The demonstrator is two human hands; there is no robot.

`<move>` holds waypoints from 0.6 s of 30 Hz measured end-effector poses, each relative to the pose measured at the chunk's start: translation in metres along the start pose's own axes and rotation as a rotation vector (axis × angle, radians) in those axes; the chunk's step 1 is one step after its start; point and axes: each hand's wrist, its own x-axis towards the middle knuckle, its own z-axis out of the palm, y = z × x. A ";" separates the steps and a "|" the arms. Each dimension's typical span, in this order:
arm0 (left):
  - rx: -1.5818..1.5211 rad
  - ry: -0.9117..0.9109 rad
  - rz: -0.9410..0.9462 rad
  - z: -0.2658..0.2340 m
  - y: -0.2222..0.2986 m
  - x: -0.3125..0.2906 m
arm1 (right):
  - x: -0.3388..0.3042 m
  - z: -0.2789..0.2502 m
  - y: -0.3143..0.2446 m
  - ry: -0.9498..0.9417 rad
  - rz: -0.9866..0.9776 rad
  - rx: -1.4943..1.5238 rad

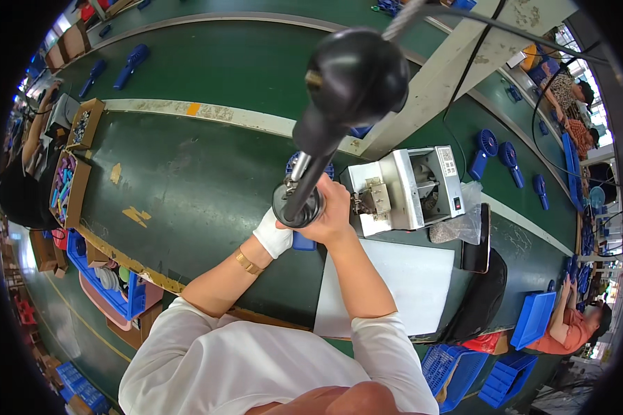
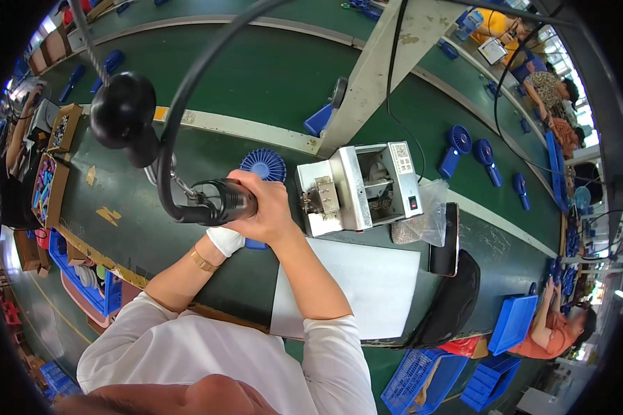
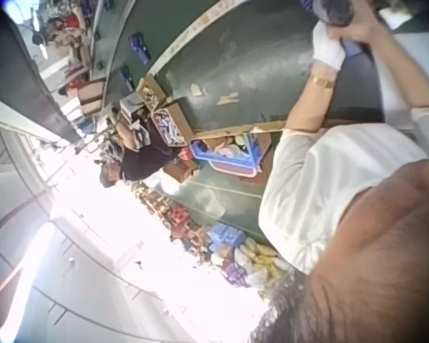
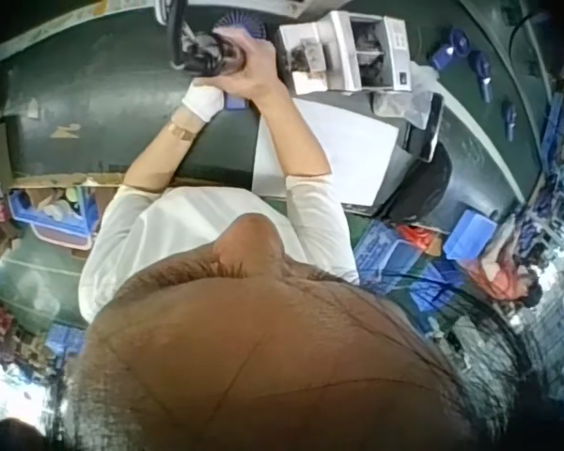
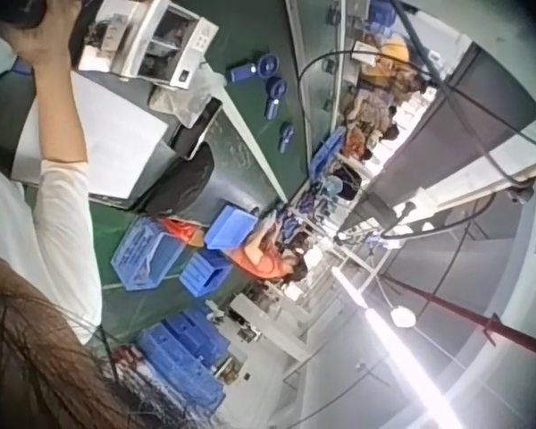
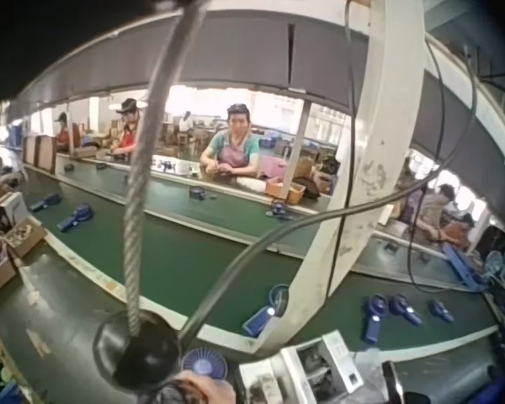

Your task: The person assembles handheld fans by driving screws into each fan with an electric screwdriver and placing the fastened fans onto a conveyor belt.

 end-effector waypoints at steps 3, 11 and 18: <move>-0.250 -0.100 -0.153 -0.051 -0.052 0.024 | 0.000 0.003 0.001 0.008 0.021 0.020; -0.133 -0.011 -0.215 -0.024 -0.032 0.006 | -0.009 -0.012 -0.003 0.112 0.236 0.082; -0.041 -0.035 -0.368 -0.006 -0.010 -0.004 | 0.016 -0.049 -0.028 0.552 0.203 0.202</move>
